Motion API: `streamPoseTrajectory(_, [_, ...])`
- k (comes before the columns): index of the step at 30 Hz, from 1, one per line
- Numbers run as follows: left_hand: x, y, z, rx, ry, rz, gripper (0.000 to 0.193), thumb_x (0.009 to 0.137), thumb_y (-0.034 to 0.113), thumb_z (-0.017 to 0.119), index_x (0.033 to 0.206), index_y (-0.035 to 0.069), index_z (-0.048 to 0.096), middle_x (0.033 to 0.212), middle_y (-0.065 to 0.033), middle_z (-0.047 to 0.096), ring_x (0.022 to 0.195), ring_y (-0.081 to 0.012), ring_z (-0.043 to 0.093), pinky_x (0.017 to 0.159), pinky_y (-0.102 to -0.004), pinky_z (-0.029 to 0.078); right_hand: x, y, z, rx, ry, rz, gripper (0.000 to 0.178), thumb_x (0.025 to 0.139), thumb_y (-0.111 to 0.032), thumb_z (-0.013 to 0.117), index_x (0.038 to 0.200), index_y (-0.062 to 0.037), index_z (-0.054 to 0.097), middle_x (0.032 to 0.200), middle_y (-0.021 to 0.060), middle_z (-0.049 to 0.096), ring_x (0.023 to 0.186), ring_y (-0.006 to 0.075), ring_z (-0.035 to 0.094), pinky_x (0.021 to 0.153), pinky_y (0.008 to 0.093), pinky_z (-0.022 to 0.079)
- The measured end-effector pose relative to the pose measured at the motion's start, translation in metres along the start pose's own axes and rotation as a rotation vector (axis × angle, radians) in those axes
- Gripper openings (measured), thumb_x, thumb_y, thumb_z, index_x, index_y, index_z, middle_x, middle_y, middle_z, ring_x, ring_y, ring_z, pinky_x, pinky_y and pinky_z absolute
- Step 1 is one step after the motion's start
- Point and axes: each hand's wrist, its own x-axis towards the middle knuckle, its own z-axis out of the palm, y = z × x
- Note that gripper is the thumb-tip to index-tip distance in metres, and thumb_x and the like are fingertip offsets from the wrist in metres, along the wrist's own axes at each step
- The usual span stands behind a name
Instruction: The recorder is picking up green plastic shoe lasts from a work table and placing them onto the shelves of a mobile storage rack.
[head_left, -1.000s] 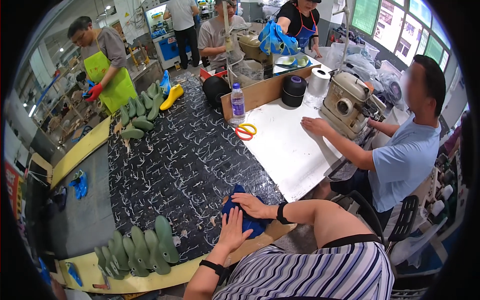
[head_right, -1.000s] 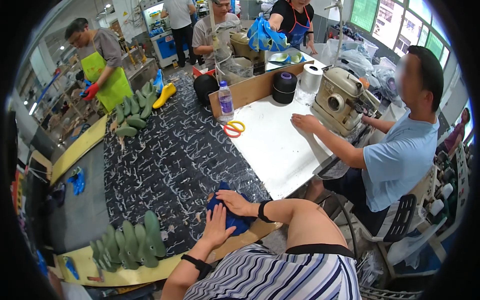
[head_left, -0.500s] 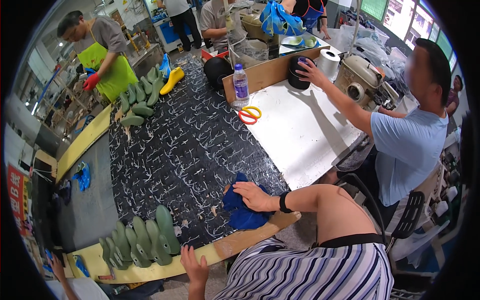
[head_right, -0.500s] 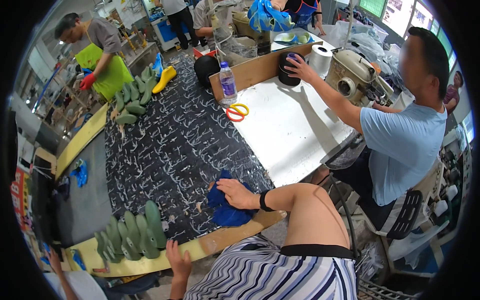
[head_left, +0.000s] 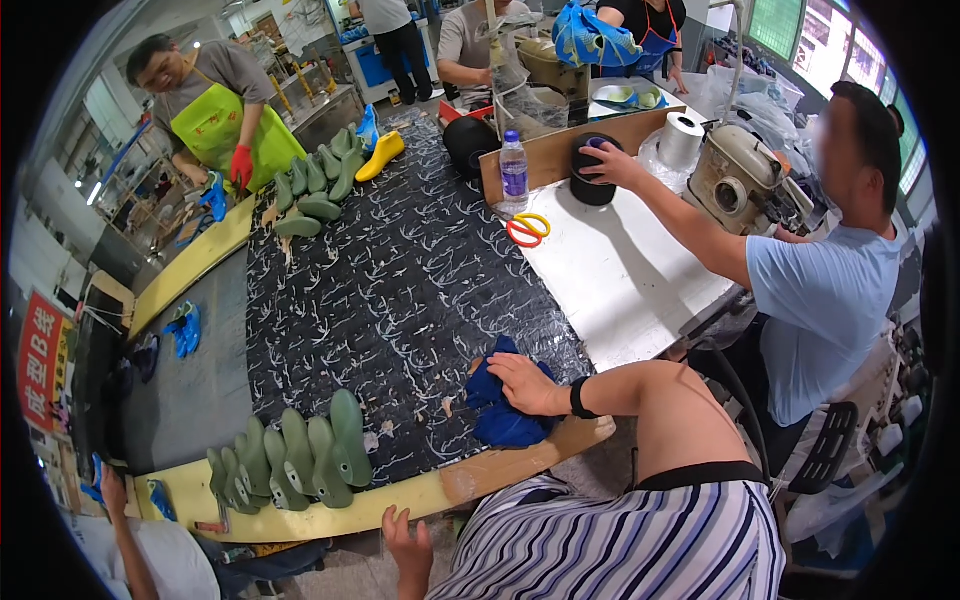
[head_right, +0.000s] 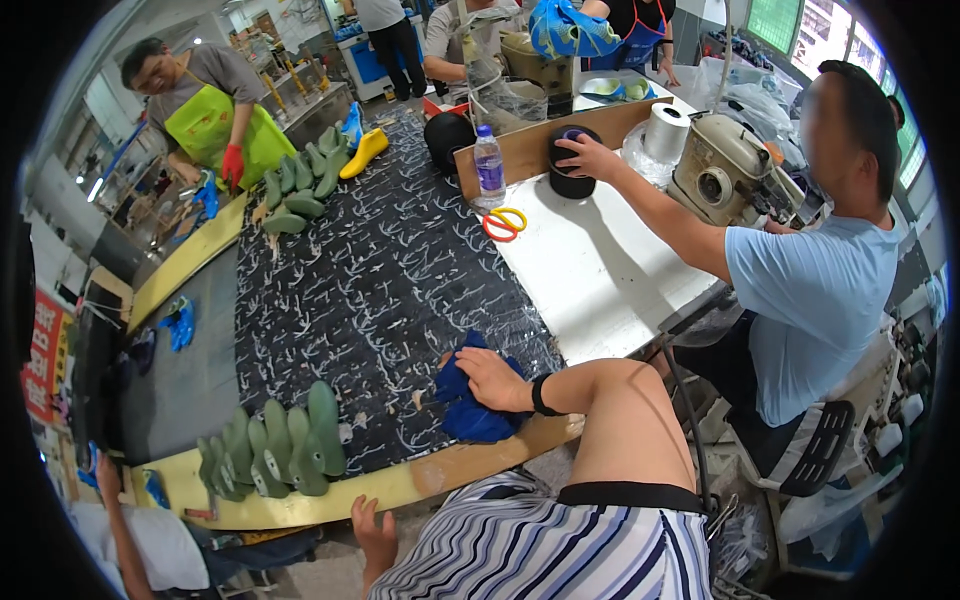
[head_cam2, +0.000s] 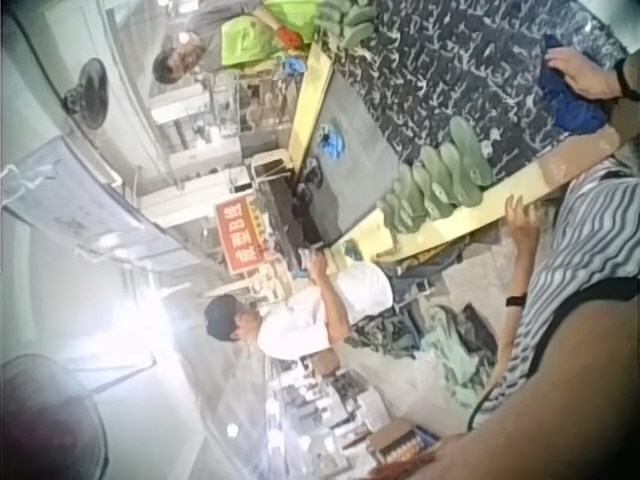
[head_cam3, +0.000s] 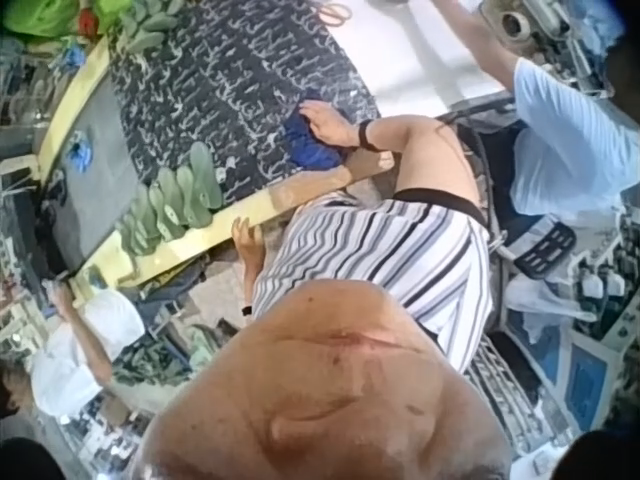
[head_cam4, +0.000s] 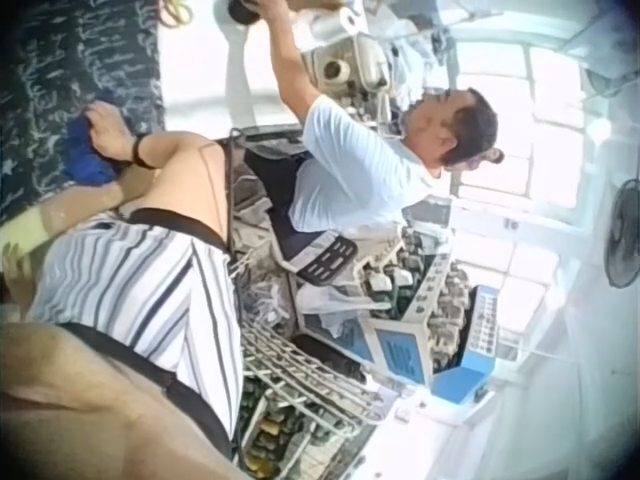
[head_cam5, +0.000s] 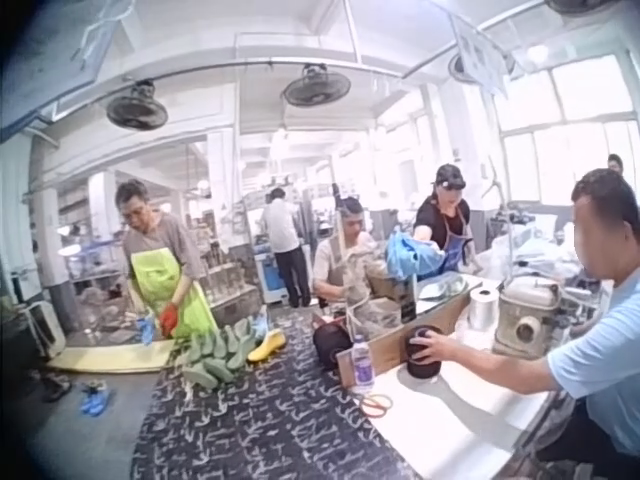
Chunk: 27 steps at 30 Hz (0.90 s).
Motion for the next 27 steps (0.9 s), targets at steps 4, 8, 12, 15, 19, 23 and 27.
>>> streamPoseTrajectory(4, [-0.008,0.001,-0.006,-0.016,-0.005,-0.037,0.034,0.071,0.003,0.063,0.103,-0.007,0.057,0.119,-0.0266,0.047,0.111,-0.044,0.046,0.094,-0.0466,0.039,-0.001,-0.001,0.002,-0.017,0.003,-0.004,0.038,0.078,-0.003,0.054,0.116,0.0023,0.052,0.129,0.0195,0.047,0.123,0.0354,0.041,0.104,0.0426,0.032])
streamPoseTrajectory(8, [-0.02,-0.002,-0.004,-0.048,-0.015,-0.084,0.034,0.071,0.003,0.063,0.104,-0.007,0.057,0.119,-0.0259,0.048,0.111,-0.0432,0.047,0.094,-0.0462,0.038,-0.002,-0.003,0.005,-0.04,0.024,-0.011,0.038,0.078,-0.002,0.054,0.115,0.0027,0.052,0.128,0.0193,0.047,0.122,0.0362,0.041,0.104,0.0427,0.033])
streamPoseTrajectory(12, [-0.027,-0.008,-0.002,-0.036,0.034,-0.076,0.032,0.073,0.002,0.063,0.103,-0.006,0.057,0.118,-0.0246,0.049,0.11,-0.0416,0.048,0.093,-0.0452,0.039,0.0,-0.004,0.004,-0.076,0.02,-0.021,0.039,0.077,-0.003,0.054,0.116,0.0031,0.052,0.128,0.0191,0.047,0.122,0.0359,0.042,0.104,0.0425,0.033])
streamPoseTrajectory(15, [-0.031,-0.015,-0.002,-0.017,0.056,-0.1,0.031,0.073,0.003,0.063,0.103,-0.005,0.057,0.118,-0.0236,0.05,0.109,-0.0404,0.049,0.092,-0.0445,0.04,0.0,-0.004,0.005,-0.106,0.007,-0.029,0.039,0.077,-0.003,0.054,0.116,0.0032,0.051,0.127,0.0189,0.048,0.122,0.0356,0.042,0.104,0.0422,0.033])
streamPoseTrajectory(19, [-0.038,-0.023,0.0,-0.001,0.056,-0.109,0.032,0.073,0.003,0.064,0.104,-0.005,0.057,0.117,-0.0225,0.051,0.108,-0.0388,0.05,0.092,-0.0439,0.041,-0.001,-0.006,0.005,-0.119,0.019,-0.029,0.039,0.076,-0.003,0.054,0.115,0.003,0.052,0.127,0.0186,0.048,0.122,0.0353,0.042,0.104,0.0419,0.033])
streamPoseTrajectory(23, [-0.043,-0.024,0.002,-0.021,0.074,-0.076,0.032,0.074,0.004,0.065,0.104,-0.005,0.058,0.117,-0.0224,0.051,0.107,-0.0383,0.051,0.091,-0.0437,0.041,0.0,-0.008,0.003,-0.12,0.015,-0.031,0.039,0.076,-0.004,0.054,0.114,0.0029,0.052,0.127,0.0183,0.048,0.122,0.035,0.042,0.104,0.042,0.033])
streamPoseTrajectory(27, [-0.042,-0.016,0.003,-0.017,0.071,-0.101,0.032,0.074,0.004,0.065,0.104,-0.004,0.058,0.117,-0.0226,0.051,0.108,-0.038,0.051,0.091,-0.0432,0.042,-0.002,-0.006,0.0,-0.117,0.014,-0.035,0.039,0.076,-0.004,0.054,0.115,0.0029,0.051,0.127,0.0182,0.048,0.122,0.035,0.042,0.104,0.0419,0.033])
